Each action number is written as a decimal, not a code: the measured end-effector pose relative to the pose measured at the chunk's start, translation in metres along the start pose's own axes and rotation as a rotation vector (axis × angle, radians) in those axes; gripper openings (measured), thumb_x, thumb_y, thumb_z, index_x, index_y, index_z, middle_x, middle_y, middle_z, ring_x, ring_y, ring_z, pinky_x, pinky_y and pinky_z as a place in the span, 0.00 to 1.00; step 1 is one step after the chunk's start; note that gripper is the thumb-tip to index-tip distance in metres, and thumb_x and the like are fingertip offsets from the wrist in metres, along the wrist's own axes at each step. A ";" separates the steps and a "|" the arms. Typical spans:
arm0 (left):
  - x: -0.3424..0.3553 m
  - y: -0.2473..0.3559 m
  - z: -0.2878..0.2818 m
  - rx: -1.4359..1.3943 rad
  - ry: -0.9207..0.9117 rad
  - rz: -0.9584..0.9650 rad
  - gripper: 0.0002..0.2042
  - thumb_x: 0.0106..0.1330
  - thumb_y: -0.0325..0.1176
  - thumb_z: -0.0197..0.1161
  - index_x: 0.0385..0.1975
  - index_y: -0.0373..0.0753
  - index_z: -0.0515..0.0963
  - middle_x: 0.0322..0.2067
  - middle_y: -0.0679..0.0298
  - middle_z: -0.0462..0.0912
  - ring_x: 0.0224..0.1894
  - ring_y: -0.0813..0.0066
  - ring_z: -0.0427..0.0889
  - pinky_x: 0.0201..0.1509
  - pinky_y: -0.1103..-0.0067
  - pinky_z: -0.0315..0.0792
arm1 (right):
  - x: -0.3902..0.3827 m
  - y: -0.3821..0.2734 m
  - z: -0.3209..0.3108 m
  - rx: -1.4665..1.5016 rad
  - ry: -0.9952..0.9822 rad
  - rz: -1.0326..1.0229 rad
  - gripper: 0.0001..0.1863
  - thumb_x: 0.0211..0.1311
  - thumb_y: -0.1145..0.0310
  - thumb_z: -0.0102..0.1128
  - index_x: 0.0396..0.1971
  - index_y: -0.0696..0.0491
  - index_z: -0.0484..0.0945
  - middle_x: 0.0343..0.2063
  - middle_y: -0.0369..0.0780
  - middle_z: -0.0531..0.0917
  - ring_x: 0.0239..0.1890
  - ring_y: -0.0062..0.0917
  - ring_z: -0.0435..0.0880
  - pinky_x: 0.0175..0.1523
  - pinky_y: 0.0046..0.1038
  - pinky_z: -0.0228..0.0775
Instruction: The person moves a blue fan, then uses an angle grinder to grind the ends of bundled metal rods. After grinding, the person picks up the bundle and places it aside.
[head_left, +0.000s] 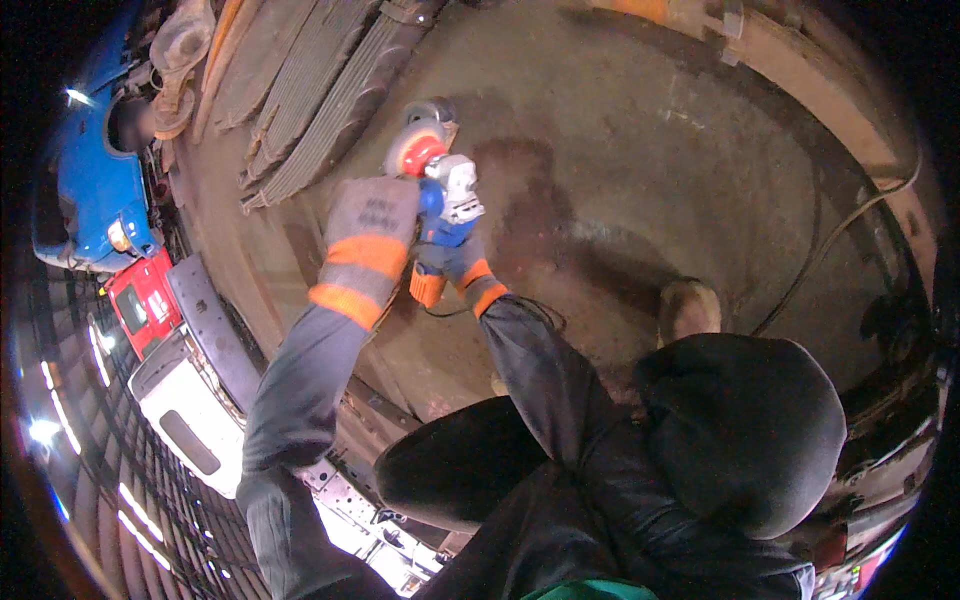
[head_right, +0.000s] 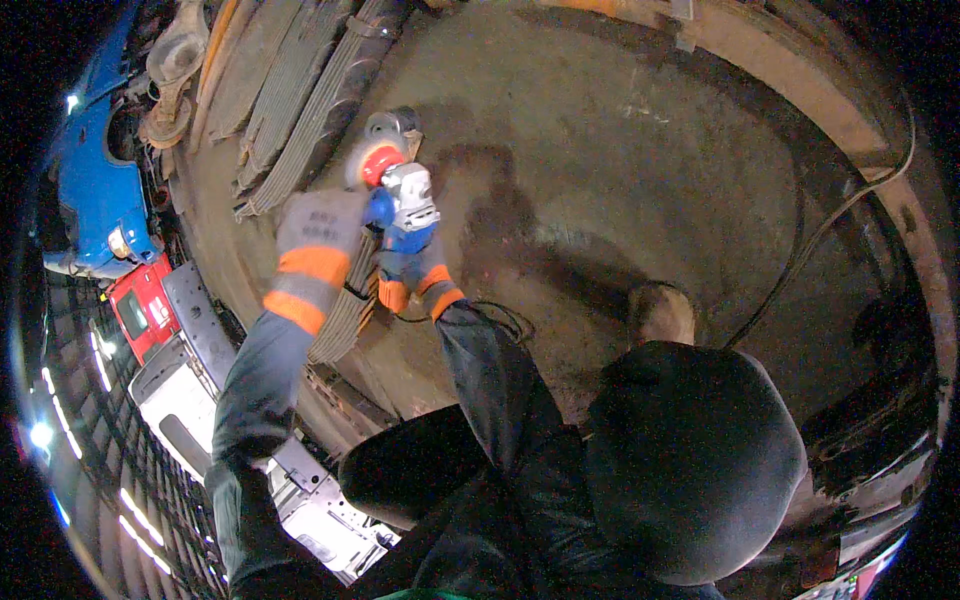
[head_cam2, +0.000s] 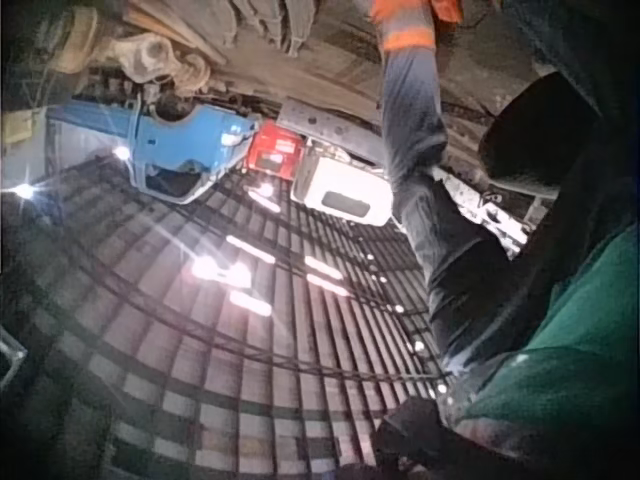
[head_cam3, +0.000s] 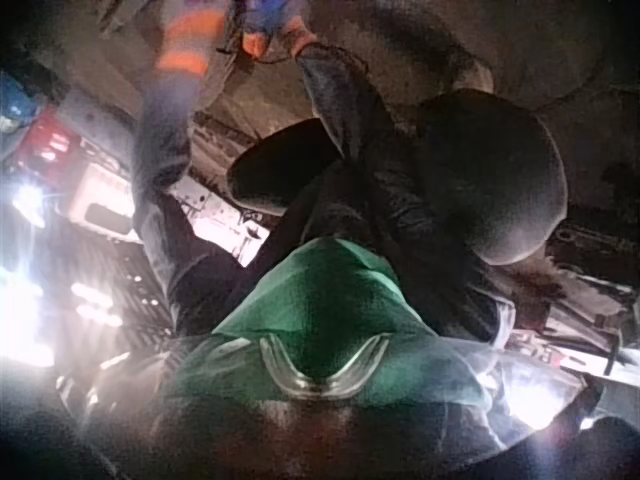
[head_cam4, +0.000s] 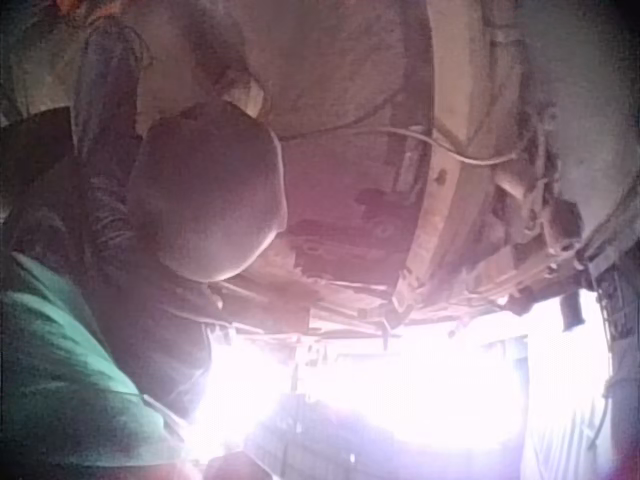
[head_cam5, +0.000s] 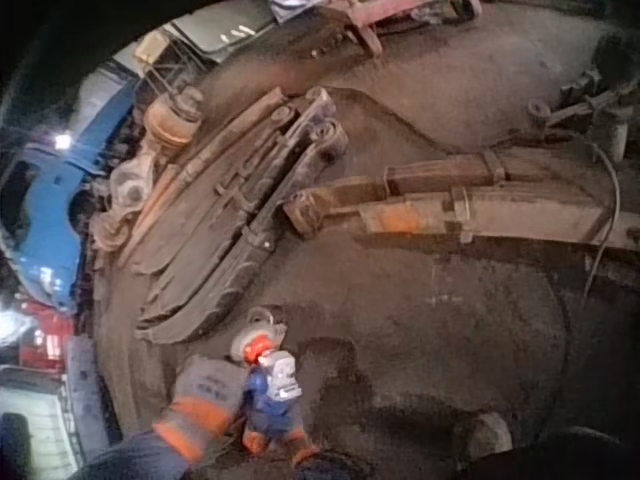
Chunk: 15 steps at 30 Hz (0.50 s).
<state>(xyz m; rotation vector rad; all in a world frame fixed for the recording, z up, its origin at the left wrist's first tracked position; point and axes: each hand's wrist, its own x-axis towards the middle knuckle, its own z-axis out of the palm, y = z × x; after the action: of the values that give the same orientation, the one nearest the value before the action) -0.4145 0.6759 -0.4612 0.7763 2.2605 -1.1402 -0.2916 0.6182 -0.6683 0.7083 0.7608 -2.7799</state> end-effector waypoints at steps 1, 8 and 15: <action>-0.005 -0.003 0.001 -0.027 0.009 -0.026 0.08 0.65 0.33 0.55 0.35 0.46 0.82 0.31 0.58 0.87 0.36 0.58 0.87 0.36 0.62 0.78 | -0.001 0.004 0.000 -0.052 -0.016 0.093 0.33 0.42 0.63 0.78 0.51 0.52 0.75 0.48 0.37 0.80 0.49 0.26 0.79 0.52 0.32 0.76; -0.019 0.004 0.020 -0.032 -0.201 -0.090 0.10 0.64 0.37 0.54 0.37 0.46 0.84 0.32 0.59 0.87 0.37 0.60 0.88 0.38 0.61 0.78 | -0.023 0.013 -0.001 -0.597 -0.172 0.127 0.26 0.49 0.52 0.69 0.44 0.51 0.74 0.39 0.40 0.80 0.45 0.34 0.77 0.51 0.35 0.71; -0.020 0.014 0.025 0.004 0.031 -0.063 0.09 0.65 0.35 0.54 0.32 0.47 0.84 0.28 0.59 0.87 0.33 0.61 0.88 0.35 0.63 0.77 | -0.007 0.015 -0.013 -0.323 -0.066 -0.002 0.26 0.42 0.57 0.72 0.43 0.49 0.75 0.39 0.36 0.79 0.41 0.29 0.77 0.45 0.32 0.74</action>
<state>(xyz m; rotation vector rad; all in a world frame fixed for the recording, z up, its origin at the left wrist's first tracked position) -0.3866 0.6568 -0.4691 0.7343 2.3239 -1.1687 -0.2760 0.6120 -0.6809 0.5504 1.1587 -2.5762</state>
